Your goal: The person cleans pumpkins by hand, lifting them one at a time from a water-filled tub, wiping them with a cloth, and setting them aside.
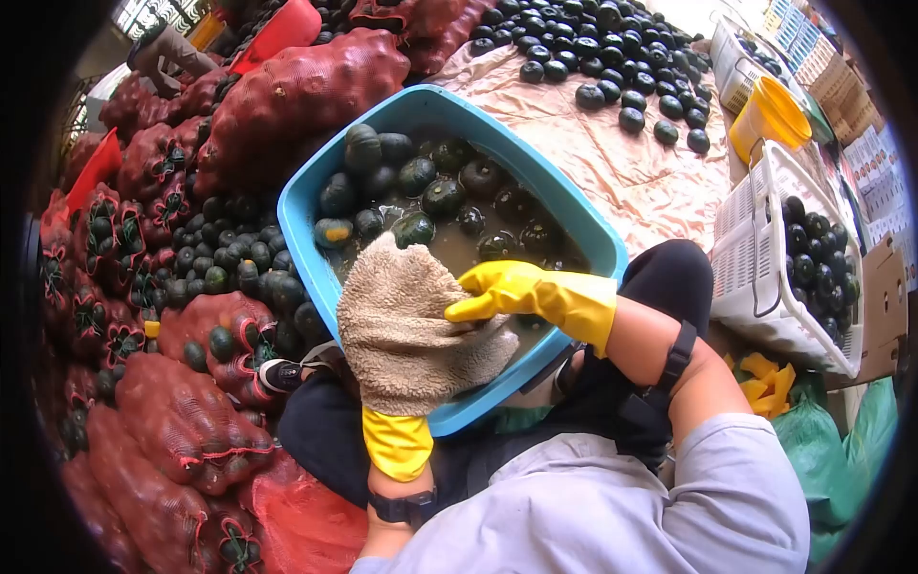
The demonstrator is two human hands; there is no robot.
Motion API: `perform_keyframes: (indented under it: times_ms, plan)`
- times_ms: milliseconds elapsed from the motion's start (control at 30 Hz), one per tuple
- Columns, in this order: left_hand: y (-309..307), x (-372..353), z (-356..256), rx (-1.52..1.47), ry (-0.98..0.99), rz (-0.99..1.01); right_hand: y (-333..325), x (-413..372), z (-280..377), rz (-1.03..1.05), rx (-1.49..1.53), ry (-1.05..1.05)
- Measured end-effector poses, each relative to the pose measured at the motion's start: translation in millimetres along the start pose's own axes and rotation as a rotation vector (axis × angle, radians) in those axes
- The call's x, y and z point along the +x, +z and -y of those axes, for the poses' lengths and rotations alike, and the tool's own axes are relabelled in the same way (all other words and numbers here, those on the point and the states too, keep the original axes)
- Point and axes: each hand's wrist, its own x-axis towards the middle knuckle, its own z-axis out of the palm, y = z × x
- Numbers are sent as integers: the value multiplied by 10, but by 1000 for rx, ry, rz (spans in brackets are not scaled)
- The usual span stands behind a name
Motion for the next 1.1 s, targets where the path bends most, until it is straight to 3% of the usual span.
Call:
perform_keyframes:
  times_ms: [33, 67, 100, 267, 400, 500, 567, 667, 700, 733, 833, 900, 967, 1100]
  plan:
    - [-39, 13, 13, 26, 8, 17, 37, -131, 129, -92, 48, 40]
    - [-41, 20, 6, 60, 14, 37, 156, -60, -112, -249, 473, -161]
    - [-40, 35, -15, 114, 26, 60, 86, -194, 125, -330, 560, -200]
    - [261, 56, -157, 462, 68, 134, -304, -179, 429, -533, 211, -235]
    - [265, 283, -256, 419, 108, 153, -591, 382, 105, -653, 52, -217]
    - [196, 502, -264, 345, 115, 148, -792, 263, 472, -425, -435, 202]
    - [182, 570, -277, 272, 96, 132, -481, 87, 418, -868, -514, -17]
    - [199, 438, -293, 72, 8, 78, 248, -216, 238, -562, -200, -407]
    - [210, 329, -324, -14, -31, 47, 406, -332, 453, -190, -220, -208]
    - [222, 224, -369, -100, -70, 11, 822, -144, 114, -405, -336, -409]
    - [321, 52, -465, -233, -136, -54, 1283, 173, -249, -667, 53, -515]
    - [381, 59, -488, -242, -156, -62, 1181, 104, -42, -673, 170, -521]
    - [367, 74, -504, -224, -153, -40, 1114, -68, 197, -468, 312, -549]
    - [295, 99, -475, -169, -144, 48, 1427, -378, 270, -429, 36, -494]
